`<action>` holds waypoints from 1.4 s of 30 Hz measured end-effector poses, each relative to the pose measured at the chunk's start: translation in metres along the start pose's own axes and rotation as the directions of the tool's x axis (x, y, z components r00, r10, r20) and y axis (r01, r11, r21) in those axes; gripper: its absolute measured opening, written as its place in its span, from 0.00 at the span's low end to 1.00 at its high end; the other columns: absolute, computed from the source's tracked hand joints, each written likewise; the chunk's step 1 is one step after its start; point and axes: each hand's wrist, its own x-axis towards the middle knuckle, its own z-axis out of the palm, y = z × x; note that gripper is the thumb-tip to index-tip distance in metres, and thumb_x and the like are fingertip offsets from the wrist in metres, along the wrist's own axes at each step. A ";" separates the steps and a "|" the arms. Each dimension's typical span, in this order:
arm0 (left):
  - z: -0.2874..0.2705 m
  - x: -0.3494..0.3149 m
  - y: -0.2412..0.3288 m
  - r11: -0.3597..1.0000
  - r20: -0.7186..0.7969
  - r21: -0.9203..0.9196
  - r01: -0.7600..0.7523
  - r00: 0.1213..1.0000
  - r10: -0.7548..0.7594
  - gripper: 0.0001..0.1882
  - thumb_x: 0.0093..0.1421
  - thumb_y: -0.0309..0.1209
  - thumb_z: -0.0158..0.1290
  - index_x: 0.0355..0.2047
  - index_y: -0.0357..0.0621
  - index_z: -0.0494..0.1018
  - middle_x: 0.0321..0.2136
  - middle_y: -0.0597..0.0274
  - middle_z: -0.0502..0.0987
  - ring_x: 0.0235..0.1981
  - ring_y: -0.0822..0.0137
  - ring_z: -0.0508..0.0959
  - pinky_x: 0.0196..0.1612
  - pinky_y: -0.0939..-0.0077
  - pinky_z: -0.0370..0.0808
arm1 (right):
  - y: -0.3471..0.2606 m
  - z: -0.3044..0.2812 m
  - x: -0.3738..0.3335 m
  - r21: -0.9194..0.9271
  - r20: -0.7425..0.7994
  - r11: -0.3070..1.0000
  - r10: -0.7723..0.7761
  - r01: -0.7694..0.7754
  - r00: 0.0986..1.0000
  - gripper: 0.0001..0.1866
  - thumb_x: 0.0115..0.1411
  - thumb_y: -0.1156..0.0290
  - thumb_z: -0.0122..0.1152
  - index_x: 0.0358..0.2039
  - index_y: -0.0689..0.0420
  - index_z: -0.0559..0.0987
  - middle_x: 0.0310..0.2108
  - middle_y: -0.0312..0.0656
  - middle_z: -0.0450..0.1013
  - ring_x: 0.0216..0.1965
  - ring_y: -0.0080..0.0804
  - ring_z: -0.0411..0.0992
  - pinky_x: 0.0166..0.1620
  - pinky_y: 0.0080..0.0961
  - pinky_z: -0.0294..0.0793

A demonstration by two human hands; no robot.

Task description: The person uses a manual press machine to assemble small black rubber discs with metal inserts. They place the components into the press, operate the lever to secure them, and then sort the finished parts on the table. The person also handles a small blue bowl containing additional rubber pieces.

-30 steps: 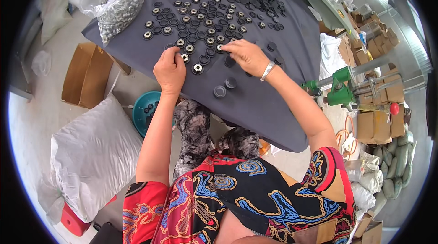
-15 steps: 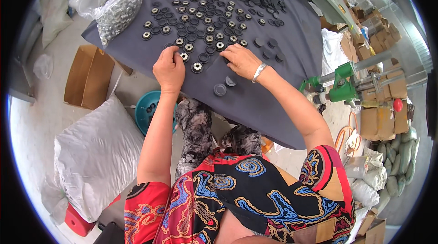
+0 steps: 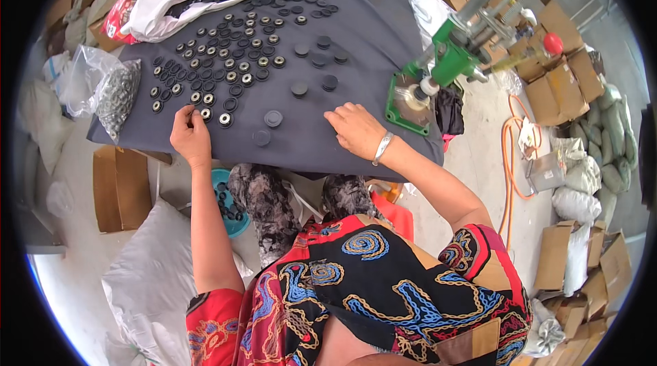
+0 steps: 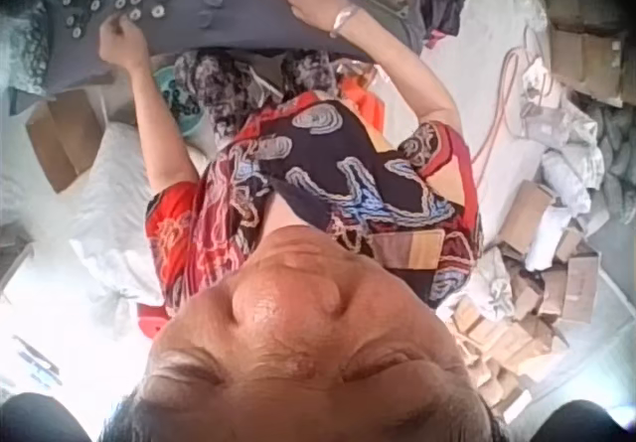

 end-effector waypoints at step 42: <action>0.174 -0.137 0.293 0.907 0.762 -0.307 -0.289 0.496 0.416 0.43 0.47 0.24 0.62 0.63 0.41 0.56 0.40 0.43 0.77 0.45 0.46 0.75 0.49 0.57 0.72 | 0.149 -0.251 -0.120 0.737 -0.671 0.570 0.683 0.362 0.290 0.12 0.63 0.63 0.52 0.30 0.58 0.76 0.19 0.34 0.69 0.18 0.20 0.65 0.23 0.18 0.66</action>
